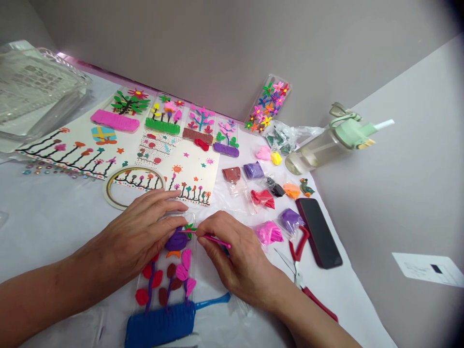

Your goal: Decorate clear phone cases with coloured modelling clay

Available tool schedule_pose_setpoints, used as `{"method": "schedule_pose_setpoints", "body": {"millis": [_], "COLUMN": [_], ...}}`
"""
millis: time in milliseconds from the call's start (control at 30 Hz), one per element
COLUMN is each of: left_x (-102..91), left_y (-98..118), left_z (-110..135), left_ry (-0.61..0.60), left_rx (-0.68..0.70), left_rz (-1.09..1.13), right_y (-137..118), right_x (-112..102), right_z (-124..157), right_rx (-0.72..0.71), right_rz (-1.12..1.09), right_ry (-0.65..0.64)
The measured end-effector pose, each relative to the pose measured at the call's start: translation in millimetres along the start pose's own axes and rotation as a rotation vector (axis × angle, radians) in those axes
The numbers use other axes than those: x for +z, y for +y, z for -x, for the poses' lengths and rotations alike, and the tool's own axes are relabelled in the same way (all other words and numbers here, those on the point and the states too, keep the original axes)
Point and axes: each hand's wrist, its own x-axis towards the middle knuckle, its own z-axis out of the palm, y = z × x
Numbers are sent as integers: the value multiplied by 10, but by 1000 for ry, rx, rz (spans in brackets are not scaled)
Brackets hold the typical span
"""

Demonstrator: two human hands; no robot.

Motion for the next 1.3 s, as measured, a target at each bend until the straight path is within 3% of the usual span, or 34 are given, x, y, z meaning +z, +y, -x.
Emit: {"method": "schedule_pose_setpoints", "body": {"millis": [300, 500, 700, 1167, 1300], "left_x": [-19, -28, -13, -4, -6], "left_y": [20, -44, 6, 15, 10], "left_z": [-15, -10, -14, -28, -17], "left_ry": [-2, -43, 8, 10, 15], "left_rx": [-17, 58, -2, 2, 0], "left_rz": [5, -30, 9, 2, 6], "right_y": [-15, 6, 19, 64, 49], "right_x": [-27, -5, 8, 27, 1], "right_z": [-2, -2, 1, 9, 2], "right_rx": [30, 19, 2, -38, -37], "right_rz": [-21, -4, 9, 109, 45], "right_ry": [-14, -22, -15, -48, -26]}}
